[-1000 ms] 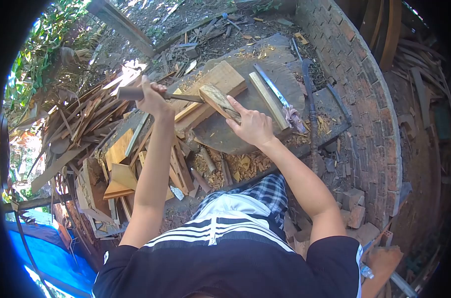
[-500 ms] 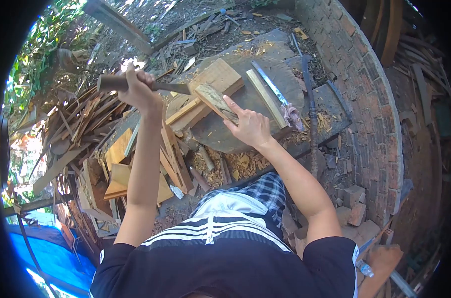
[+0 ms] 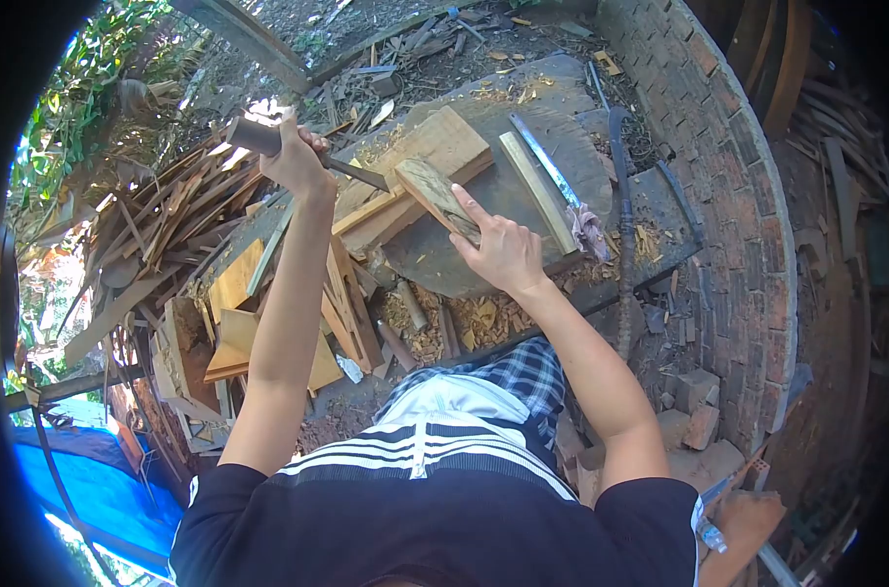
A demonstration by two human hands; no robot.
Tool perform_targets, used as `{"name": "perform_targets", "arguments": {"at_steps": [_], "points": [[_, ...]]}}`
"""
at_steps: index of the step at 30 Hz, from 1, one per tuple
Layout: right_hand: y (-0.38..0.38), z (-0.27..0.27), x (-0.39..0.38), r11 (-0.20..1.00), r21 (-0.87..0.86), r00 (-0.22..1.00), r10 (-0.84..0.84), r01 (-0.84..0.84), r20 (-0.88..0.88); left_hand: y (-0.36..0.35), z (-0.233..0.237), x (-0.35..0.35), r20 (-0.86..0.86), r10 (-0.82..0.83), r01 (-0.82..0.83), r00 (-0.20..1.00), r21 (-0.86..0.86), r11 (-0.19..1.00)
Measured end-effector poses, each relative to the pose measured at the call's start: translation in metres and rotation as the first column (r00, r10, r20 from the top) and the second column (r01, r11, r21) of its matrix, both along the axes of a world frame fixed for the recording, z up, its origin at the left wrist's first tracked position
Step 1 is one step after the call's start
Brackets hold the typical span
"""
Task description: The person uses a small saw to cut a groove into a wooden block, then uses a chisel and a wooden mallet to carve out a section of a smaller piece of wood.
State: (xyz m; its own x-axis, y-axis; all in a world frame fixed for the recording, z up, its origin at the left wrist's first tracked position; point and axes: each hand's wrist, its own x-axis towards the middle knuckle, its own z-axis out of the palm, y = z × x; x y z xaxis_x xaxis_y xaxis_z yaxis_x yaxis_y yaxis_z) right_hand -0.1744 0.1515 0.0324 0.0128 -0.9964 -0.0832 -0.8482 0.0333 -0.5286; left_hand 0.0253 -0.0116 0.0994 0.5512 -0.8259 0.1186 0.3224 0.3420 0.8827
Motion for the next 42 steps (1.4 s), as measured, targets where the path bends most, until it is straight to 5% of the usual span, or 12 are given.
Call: {"name": "perform_targets", "arguments": {"at_steps": [13,21,24,26,29,32,33,34,35,36,38,42], "points": [[0.000,0.000,0.001,1.000,0.006,1.000,0.003,-0.003,0.031,-0.003,-0.006,-0.005,-0.012,-0.032,0.032,0.999,-0.018,0.999],[-0.003,0.001,-0.001,0.998,0.062,0.998,0.002,-0.006,0.059,0.009,-0.013,-0.017,0.281,-0.047,0.092,0.959,-0.151,0.984],[-0.022,0.000,-0.012,0.986,-0.163,0.936,0.021,0.039,0.351,0.010,-0.025,-0.022,0.526,0.005,0.107,0.851,-0.182,0.977],[-0.050,0.086,-0.004,0.833,-0.533,0.809,0.207,0.149,0.550,0.013,-0.025,-0.027,0.561,0.050,0.065,0.827,-0.184,0.981],[-0.046,0.182,0.022,0.714,-0.676,0.754,0.339,0.184,0.563,0.020,-0.021,-0.037,0.544,-0.007,0.115,0.839,-0.166,0.979],[-0.047,0.228,0.048,0.376,-0.860,0.819,0.328,0.345,0.471,0.023,-0.020,-0.042,0.509,0.036,0.127,0.860,-0.283,0.951],[-0.051,0.231,0.026,0.766,-0.635,0.964,0.234,-0.104,0.124,0.023,-0.020,-0.042,0.507,0.039,0.128,0.861,-0.291,0.948],[-0.054,0.232,0.014,0.933,-0.073,0.913,0.325,-0.352,-0.249,0.024,-0.020,-0.042,0.491,0.072,0.111,0.868,-0.334,0.936],[-0.055,0.230,0.012,0.935,-0.079,0.914,0.318,-0.347,-0.252,0.024,-0.019,-0.044,0.473,0.100,0.098,0.876,-0.376,0.921],[-0.058,0.226,0.011,0.830,-0.399,0.921,0.351,-0.389,-0.167,0.026,-0.014,-0.043,0.431,0.058,0.091,0.900,-0.317,0.944],[-0.074,0.207,0.019,0.448,-0.863,0.859,0.512,-0.235,0.032,0.029,-0.015,-0.035,0.452,0.037,0.103,0.891,-0.281,0.954],[-0.063,0.203,0.026,0.762,-0.446,0.879,0.448,-0.469,-0.159,0.029,-0.023,-0.027,0.504,0.060,0.126,0.862,-0.327,0.937]]}}
